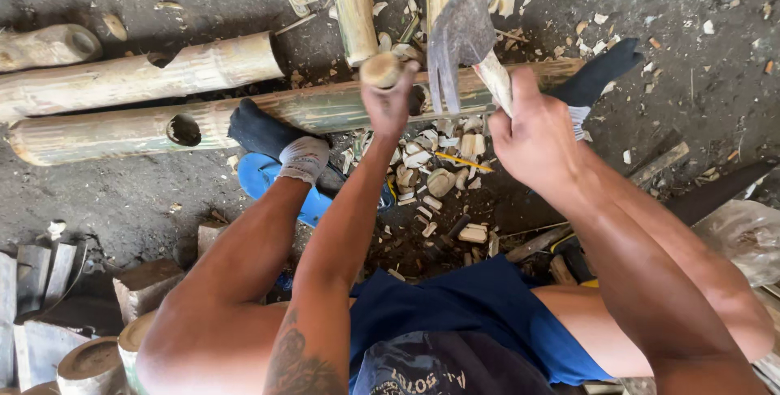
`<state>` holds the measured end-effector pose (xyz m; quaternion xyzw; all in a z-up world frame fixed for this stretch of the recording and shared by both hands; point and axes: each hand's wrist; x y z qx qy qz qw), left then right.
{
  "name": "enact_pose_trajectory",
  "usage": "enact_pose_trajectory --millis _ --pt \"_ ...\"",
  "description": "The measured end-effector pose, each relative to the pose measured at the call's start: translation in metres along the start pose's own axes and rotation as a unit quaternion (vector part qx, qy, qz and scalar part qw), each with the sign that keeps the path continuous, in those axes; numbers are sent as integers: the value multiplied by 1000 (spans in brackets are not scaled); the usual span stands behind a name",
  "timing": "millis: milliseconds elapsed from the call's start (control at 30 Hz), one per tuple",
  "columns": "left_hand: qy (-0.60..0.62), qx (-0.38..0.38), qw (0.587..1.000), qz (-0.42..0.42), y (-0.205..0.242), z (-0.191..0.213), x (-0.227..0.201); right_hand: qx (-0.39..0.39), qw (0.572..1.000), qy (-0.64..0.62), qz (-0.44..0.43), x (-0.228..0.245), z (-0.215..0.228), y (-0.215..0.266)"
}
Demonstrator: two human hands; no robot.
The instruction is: The person sits on the ground and uses a hammer and chisel to carve a hole into a bamboo pole. They repeatedly strike the chisel, clear debris, and inspect the opening while working on the same pole.
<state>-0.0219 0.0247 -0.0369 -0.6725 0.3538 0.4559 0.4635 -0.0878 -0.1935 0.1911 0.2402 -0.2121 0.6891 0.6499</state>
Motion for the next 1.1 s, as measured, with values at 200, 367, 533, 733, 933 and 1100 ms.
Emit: enact_pose_trajectory --millis 200,367,533,733,933,1100 --pt "91 -20 996 -7 -7 -15 -16 -29 997 -42 64 34 28 1" --pt "79 33 996 5 -2 -11 -3 -33 996 -3 81 39 28 -8" --pt "-83 118 983 110 -11 -17 -9 36 989 117 80 42 3 -30" --pt "-6 78 996 41 -2 -21 20 51 986 135 84 36 -2 -30" --pt "-70 121 987 -75 27 -17 47 206 928 311 14 50 -30 -38" --pt "5 132 988 -82 66 -15 39 96 964 226 103 30 -30 -9"
Point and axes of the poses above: each hand's wrist, its own y-axis away from the middle knuckle, its own z-axis out of the back of the hand, x = y × z, and after that the axes turned 11 degrees about -z, right-handed
